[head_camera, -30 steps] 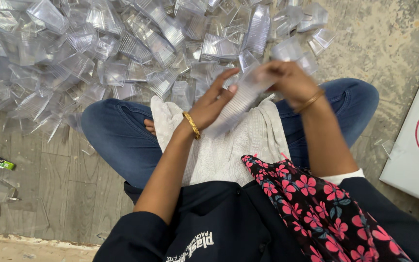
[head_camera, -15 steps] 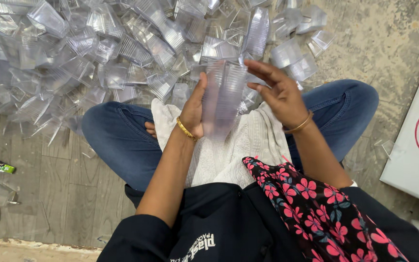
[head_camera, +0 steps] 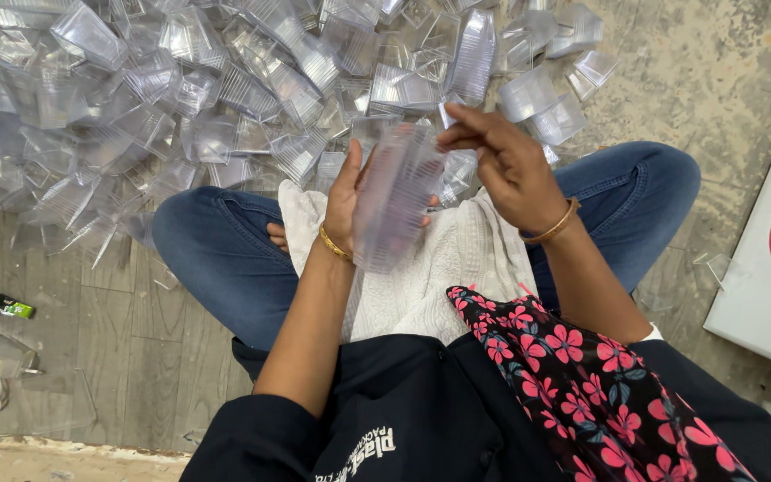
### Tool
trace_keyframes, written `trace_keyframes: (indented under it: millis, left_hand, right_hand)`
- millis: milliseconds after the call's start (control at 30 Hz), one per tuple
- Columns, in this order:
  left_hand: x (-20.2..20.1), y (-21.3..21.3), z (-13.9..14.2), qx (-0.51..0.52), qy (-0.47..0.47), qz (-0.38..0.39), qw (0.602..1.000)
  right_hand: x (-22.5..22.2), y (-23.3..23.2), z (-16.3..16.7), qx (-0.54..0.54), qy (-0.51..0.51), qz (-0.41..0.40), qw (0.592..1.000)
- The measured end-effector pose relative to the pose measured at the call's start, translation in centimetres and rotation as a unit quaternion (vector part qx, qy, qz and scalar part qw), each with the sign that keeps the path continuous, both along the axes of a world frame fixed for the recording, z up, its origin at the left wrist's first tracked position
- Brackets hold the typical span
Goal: The person sits on the floor and stacks clear plastic cups, picking single cups from a large pile on the floor and nesting them one at a time onto stacks held on their lap, then setting finished stacks back onto the floor pile.
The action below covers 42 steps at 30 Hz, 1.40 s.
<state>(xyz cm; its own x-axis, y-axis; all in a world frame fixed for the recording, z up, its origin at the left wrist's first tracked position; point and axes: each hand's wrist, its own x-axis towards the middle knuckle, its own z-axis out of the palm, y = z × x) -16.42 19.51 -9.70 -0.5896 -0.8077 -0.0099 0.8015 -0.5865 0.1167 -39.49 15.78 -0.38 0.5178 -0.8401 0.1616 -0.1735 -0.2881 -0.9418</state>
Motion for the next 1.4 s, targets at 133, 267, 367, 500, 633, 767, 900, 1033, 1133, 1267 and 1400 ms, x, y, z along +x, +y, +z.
trace_keyframes:
  millis: [133, 267, 367, 500, 633, 767, 900, 1033, 1133, 1267, 1400]
  left_hand:
    - [-0.2, -0.4, -0.5, 0.042, -0.034, 0.017, 0.998]
    - [-0.1, -0.7, 0.4, 0.019, -0.132, 0.060, 0.989]
    - [-0.3, -0.7, 1.5, 0.006, -0.152, 0.093, 0.984]
    - [-1.1, -0.9, 2.3, -0.016, -0.183, 0.183, 0.966]
    - [-1.4, -1.0, 2.5, -0.024, -0.223, 0.238, 0.945]
    - [-1.2, -0.3, 2.7, -0.051, -0.299, 0.235, 0.924]
    - [-0.6, 0.1, 2.9, -0.121, -0.351, 0.193, 0.908]
    - [-0.8, 0.1, 3.0, -0.112, -0.341, 0.210, 0.909]
    - [-1.1, -0.2, 3.1, -0.092, -0.323, 0.224, 0.915]
    - [-0.9, -0.4, 3.3, -0.081, -0.318, 0.232, 0.916]
    - [-1.2, -0.3, 3.6, -0.086, -0.313, 0.234, 0.917]
  right_hand:
    - [0.7, 0.4, 1.6, -0.100, 0.075, 0.043, 0.991]
    - [1.2, 0.9, 1.8, -0.126, 0.098, 0.063, 0.985]
    - [1.4, 1.9, 1.0, -0.108, 0.084, 0.030, 0.990]
    - [2.1, 4.4, -0.6, 0.047, -0.024, -0.077, 0.996]
    - [3.2, 7.2, -1.8, 0.192, -0.092, -0.106, 0.971]
    - [4.2, 8.2, -1.8, 0.186, -0.092, -0.147, 0.967]
    - [4.1, 8.1, -0.9, 0.118, -0.043, -0.166, 0.978]
    - [3.7, 8.0, 0.2, 0.082, -0.002, -0.157, 0.984]
    - [3.5, 8.1, 0.9, 0.062, 0.026, -0.144, 0.987]
    - [3.4, 8.3, 1.4, 0.058, 0.035, -0.137, 0.988]
    - [3.3, 8.2, 1.8, 0.060, 0.033, -0.132, 0.989]
